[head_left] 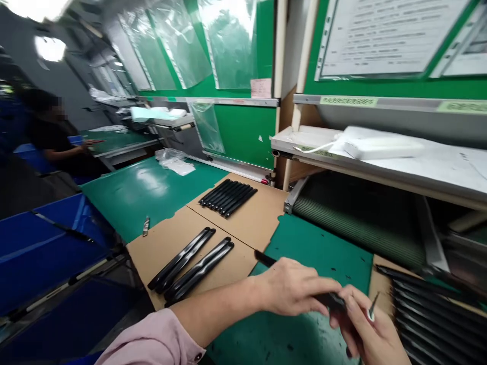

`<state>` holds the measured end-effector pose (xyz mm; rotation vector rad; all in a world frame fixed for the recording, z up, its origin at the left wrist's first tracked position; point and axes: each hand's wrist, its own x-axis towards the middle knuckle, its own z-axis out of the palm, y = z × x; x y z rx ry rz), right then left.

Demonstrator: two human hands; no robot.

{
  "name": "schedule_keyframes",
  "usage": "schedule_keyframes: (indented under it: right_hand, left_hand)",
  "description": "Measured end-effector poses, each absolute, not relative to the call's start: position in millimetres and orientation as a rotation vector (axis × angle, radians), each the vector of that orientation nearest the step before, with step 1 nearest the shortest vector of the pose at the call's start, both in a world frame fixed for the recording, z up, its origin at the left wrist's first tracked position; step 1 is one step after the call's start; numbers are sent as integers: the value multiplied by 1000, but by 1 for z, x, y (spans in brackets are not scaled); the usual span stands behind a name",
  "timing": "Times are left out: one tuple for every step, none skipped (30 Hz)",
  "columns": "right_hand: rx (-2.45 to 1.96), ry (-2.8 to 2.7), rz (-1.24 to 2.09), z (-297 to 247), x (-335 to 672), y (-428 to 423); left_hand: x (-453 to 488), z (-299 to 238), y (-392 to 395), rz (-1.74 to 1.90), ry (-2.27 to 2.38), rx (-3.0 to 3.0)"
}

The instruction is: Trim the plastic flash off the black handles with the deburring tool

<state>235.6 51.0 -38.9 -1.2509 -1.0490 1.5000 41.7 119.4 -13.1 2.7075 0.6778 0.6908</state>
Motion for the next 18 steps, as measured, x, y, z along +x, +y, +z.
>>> schedule_keyframes:
  right_hand:
    - [-1224, -1188, 1462, -34, 240, 49]
    - [-1211, -1332, 1412, -29, 244, 47]
    - [-1222, -1454, 1349, -24, 247, 47]
    - [-1253, -1541, 1285, -18, 250, 47]
    - [-1283, -1611, 1227, -13, 253, 47]
    - [-1290, -1669, 1188, -9, 254, 47]
    - [-1270, -1723, 1171, -5, 254, 47]
    - [-1225, -1777, 1186, -2, 254, 46]
    - [-1165, -1821, 1223, -1, 252, 45]
    - [-1110, -1840, 1263, 0, 251, 44]
    - [-1067, -1836, 1297, -1, 249, 43]
    - [-1043, -1815, 1322, -3, 248, 42]
    - [-1040, -1782, 1335, -5, 246, 41]
    - [-1061, -1746, 1321, -8, 245, 40]
    - [-1113, -1711, 1276, -11, 245, 39]
    - [-1185, -1676, 1207, -14, 245, 38]
    - [-1263, -1639, 1127, -17, 245, 38]
    - [-1332, -1606, 1063, -18, 245, 37]
  left_hand:
    - [41, -12, 118, 708, 706, 2643]
    - [40, -10, 116, 715, 729, 2595]
    - [40, -9, 114, 718, 739, 2570]
    - [39, -7, 111, 710, 736, 2568]
    - [39, -5, 109, 700, 730, 2578]
    - [39, -4, 106, 690, 721, 2587]
    - [39, -3, 103, 679, 710, 2589]
    - [39, -2, 101, 666, 698, 2588]
    - [39, -2, 98, 662, 682, 2590]
    - [39, -3, 97, 669, 662, 2598]
    - [38, -4, 95, 681, 642, 2611]
    - [38, -5, 95, 692, 633, 2630]
    - [38, -6, 94, 697, 649, 2654]
    - [38, -6, 94, 691, 691, 2679]
    - [38, -7, 93, 669, 755, 2697]
    - [37, -6, 93, 642, 828, 2699]
    - [37, -6, 92, 620, 888, 2677]
    - [36, -5, 90, 610, 919, 2626]
